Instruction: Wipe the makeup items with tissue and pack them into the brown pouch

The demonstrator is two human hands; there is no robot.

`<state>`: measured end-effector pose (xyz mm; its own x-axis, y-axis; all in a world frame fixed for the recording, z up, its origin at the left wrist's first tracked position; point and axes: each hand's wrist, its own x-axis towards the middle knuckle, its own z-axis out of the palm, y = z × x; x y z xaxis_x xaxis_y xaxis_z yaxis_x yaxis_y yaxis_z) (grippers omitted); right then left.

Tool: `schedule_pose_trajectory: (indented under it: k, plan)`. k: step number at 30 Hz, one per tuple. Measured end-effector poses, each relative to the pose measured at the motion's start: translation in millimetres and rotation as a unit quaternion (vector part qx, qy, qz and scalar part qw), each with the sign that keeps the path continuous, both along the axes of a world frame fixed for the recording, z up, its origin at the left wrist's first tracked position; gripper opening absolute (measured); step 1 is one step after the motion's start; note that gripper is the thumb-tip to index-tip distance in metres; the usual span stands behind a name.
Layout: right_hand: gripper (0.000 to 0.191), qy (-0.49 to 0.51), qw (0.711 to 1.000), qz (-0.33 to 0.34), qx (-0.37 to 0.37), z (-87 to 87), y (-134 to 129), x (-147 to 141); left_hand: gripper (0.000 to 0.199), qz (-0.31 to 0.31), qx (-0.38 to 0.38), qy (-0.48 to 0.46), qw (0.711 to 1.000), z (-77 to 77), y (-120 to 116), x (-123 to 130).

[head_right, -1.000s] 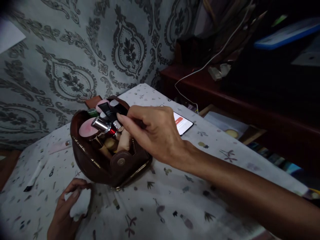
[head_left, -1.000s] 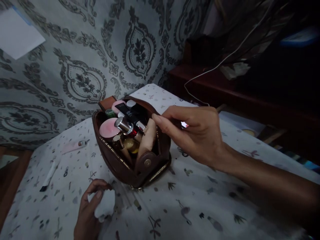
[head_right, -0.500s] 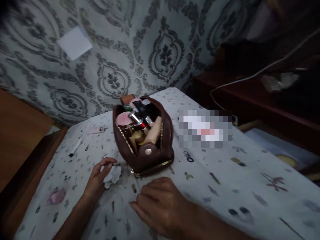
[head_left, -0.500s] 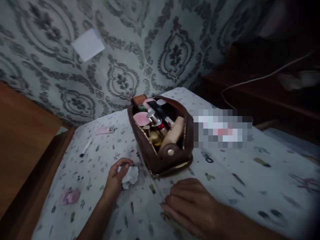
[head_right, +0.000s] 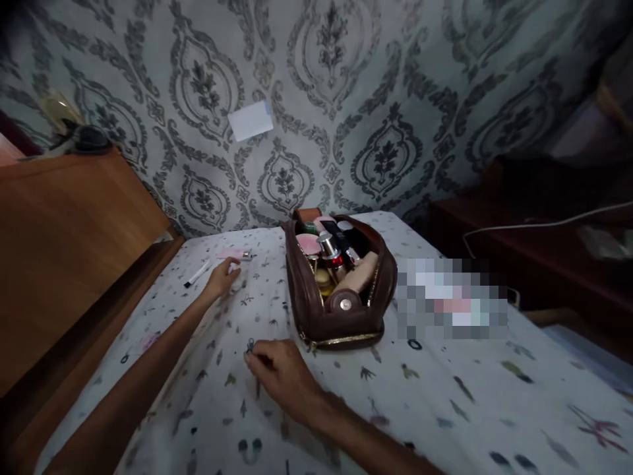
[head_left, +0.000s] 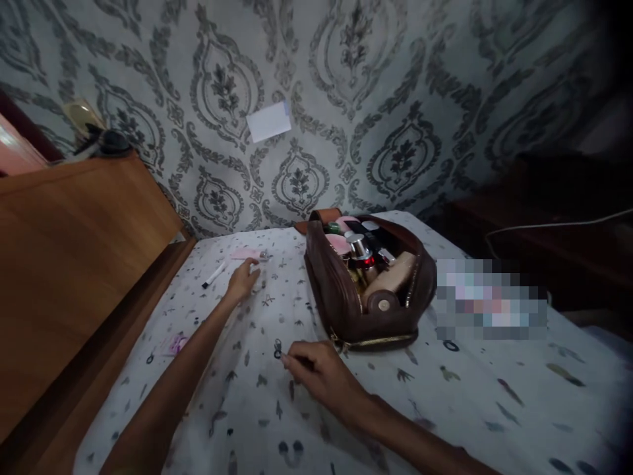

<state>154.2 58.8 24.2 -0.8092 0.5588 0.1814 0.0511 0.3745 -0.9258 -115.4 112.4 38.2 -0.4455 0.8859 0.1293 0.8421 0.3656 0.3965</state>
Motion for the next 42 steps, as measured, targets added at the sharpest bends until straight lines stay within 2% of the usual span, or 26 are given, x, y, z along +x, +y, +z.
schedule_pose_trajectory:
  k: [3,5,8,12,15,19,20,22,24,26,30,32,35,37,38,40,42]
  plan:
    - [0.045,0.015,0.995,-0.017,-0.096,-12.3,-0.5,-11.6,0.05,0.024,-0.031,0.057,0.998,-1.5,23.9,-12.0]
    - [0.049,0.006,0.99,-0.034,-0.134,-22.3,0.2,-13.9,0.055,0.025,-0.049,0.092,0.994,-2.8,36.9,-13.5]
    - [0.053,-0.004,0.988,-0.052,-0.145,-33.6,2.7,-12.9,0.047,0.009,-0.067,0.138,0.988,-2.9,50.8,-10.1]
    - [0.059,-0.01,0.986,-0.053,-0.157,-36.8,4.7,-10.6,0.036,-0.031,-0.075,0.176,0.981,4.0,55.6,-5.4]
    - [0.061,-0.008,0.978,-0.046,-0.204,-34.7,5.2,-9.7,0.034,-0.057,-0.064,0.189,0.978,12.6,45.6,-3.6]
    - [0.061,0.02,0.969,-0.048,-0.241,-31.2,6.7,-6.3,0.034,-0.062,-0.023,0.181,0.981,17.5,6.0,7.3]
    - [0.059,0.031,0.967,-0.051,-0.249,-30.2,7.0,-5.3,0.034,-0.067,0.011,0.164,0.984,16.7,-9.3,13.2]
    - [0.057,0.052,0.956,-0.055,-0.283,-27.9,6.9,-4.5,0.032,-0.103,0.131,0.098,0.981,13.4,-44.7,29.5]
    - [0.059,0.072,0.932,-0.054,-0.352,-25.2,5.1,-6.3,0.029,-0.168,0.241,0.036,0.955,8.9,-82.5,50.7]
    - [0.057,0.095,0.892,-0.048,-0.44,-22.0,0.8,-10.3,0.031,-0.224,0.291,0.006,0.93,3.6,-117.8,73.2]
    - [0.04,0.113,0.815,-0.011,-0.568,-16.0,-13.5,-21.0,0.034,-0.279,0.314,0.005,0.908,-11.3,-169.3,102.7]
    - [0.038,0.119,0.796,-0.01,-0.594,-14.9,-20.1,-26.0,0.038,-0.293,0.313,0.034,0.903,-19.7,-184.5,105.1]
    - [0.041,0.153,0.778,-0.031,-0.609,-15.2,-25.1,-31.0,0.044,-0.296,0.263,0.053,0.917,-26.9,-197.3,98.4]
    - [0.044,0.176,0.775,-0.033,-0.606,-15.4,-25.3,-31.7,0.043,-0.272,0.219,0.011,0.937,-24.7,-202.2,93.1]
    - [0.046,0.184,0.777,-0.033,-0.601,-15.4,-24.8,-31.3,0.039,-0.236,0.211,-0.029,0.948,-21.3,-204.2,91.9]
    - [0.047,0.199,0.784,-0.034,-0.587,-15.2,-23.4,-29.8,0.026,-0.109,0.222,-0.146,0.958,-11.9,-207.4,94.2]
    - [0.049,0.21,0.789,-0.04,-0.576,-15.1,-22.8,-28.6,0.027,0.033,0.24,-0.277,0.93,-2.8,-208.9,103.3]
